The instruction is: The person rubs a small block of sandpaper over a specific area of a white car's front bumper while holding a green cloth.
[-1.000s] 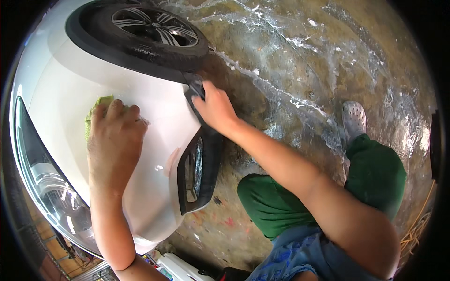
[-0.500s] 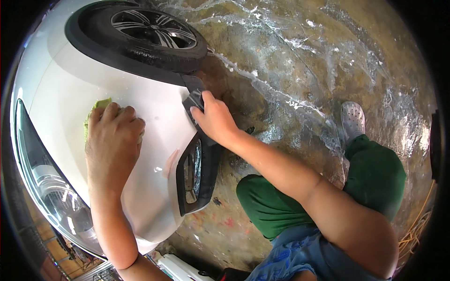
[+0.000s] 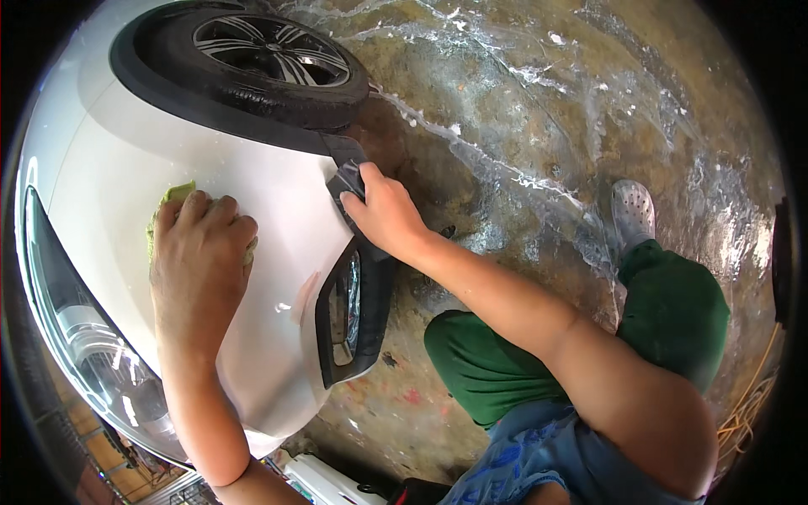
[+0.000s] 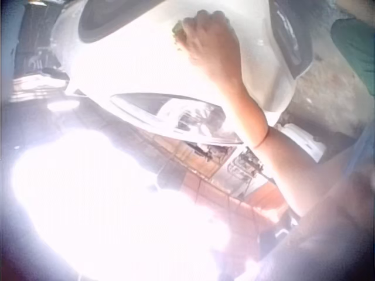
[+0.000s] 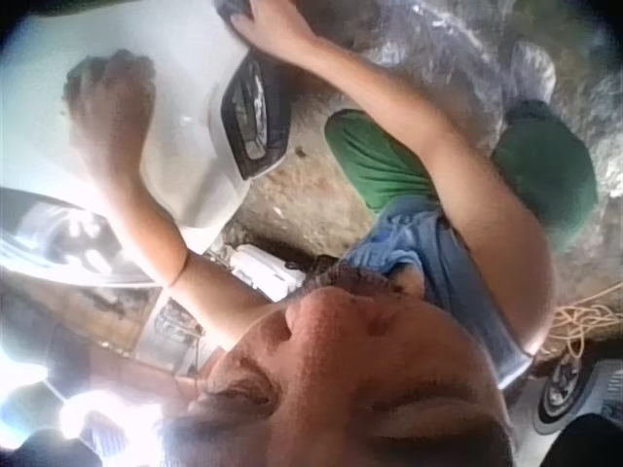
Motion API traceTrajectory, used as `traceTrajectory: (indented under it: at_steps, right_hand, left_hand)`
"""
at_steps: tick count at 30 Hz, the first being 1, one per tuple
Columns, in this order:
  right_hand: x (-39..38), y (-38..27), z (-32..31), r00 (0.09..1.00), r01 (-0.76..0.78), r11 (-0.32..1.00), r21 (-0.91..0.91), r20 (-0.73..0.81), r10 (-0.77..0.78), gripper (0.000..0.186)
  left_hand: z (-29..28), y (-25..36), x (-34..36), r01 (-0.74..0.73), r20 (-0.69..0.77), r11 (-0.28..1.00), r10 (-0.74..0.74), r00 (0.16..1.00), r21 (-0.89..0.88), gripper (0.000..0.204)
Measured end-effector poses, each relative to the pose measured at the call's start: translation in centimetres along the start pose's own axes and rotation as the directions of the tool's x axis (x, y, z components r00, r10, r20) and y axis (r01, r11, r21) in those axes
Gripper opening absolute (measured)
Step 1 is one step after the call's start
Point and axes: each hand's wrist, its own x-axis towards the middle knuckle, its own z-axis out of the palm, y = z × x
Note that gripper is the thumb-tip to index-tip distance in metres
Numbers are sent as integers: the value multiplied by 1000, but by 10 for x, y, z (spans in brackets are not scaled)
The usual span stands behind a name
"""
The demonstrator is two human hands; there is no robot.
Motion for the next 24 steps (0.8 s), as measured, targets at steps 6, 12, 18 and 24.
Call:
traceTrajectory:
  at_steps: [6, 12, 18, 24]
  right_hand:
    - [27, 8, -1, 993, 86, 995, -49, -77, -89, 34]
    - [41, 1, 2, 988, 127, 988, -84, -76, -134, 36]
    - [35, 7, -31, 990, -28, 999, 30, -135, 32, 34]
    - [26, 2, -20, 998, -65, 998, 17, -7, 65, 40]
  left_hand:
    - [5, 2, 4, -6, -20, 1000, 6, 1000, 2, 13]
    - [2, 3, 1, -24, 5, 996, 24, 1000, 84, 13]
    - [10, -1, -1, -2, -32, 996, 5, 999, 88, 17]
    - [10, 1, 5, 32, -104, 993, -21, 994, 111, 12]
